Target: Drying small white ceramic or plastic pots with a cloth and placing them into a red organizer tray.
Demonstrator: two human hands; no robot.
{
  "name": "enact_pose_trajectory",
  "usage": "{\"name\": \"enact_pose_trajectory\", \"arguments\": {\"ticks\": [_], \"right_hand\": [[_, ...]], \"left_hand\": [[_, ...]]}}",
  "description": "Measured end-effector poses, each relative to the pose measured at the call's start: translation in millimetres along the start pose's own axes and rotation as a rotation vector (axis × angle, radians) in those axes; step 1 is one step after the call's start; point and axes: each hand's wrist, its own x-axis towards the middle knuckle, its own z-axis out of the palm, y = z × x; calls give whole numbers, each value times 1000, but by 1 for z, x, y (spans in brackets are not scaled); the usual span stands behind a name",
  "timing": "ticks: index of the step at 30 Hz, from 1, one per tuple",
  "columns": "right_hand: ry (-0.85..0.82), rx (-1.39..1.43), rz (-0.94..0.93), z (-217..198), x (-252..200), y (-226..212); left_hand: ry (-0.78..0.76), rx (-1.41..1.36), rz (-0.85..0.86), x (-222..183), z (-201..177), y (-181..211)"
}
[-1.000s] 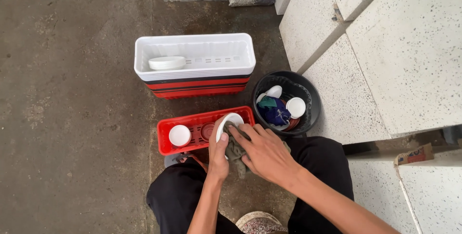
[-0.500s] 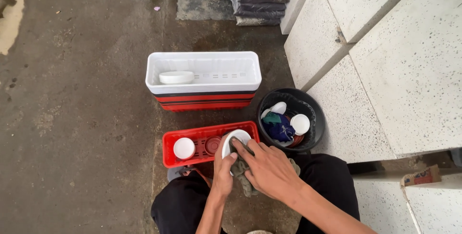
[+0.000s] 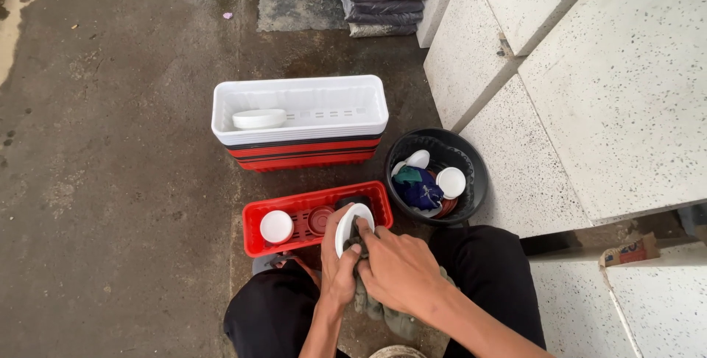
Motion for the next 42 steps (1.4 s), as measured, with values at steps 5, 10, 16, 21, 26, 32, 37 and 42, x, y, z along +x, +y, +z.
{"name": "enact_pose_trajectory", "arguments": {"ticks": [5, 10, 16, 21, 26, 32, 37, 42], "right_hand": [[-187, 218, 65, -23, -12, -5], [-272, 553, -15, -19, -7, 16], [-497, 1185, -104, 1, -4, 61], [367, 1112, -97, 26, -7, 81], [370, 293, -272, 34, 0, 46], [122, 68, -47, 22, -4, 19], [-168, 439, 18, 9, 0, 38], [140, 701, -352, 29, -3, 54]], "left_hand": [[1, 123, 130, -4, -3, -9], [27, 119, 151, -9, -6, -5], [-72, -107, -65, -7, -5, -16], [165, -661, -335, 5, 1, -78], [-202, -283, -17, 11, 8, 5], [-139, 0, 47, 2, 9, 7], [-151, 26, 38, -1, 1, -7], [27, -196, -170, 4, 4, -39]]}}
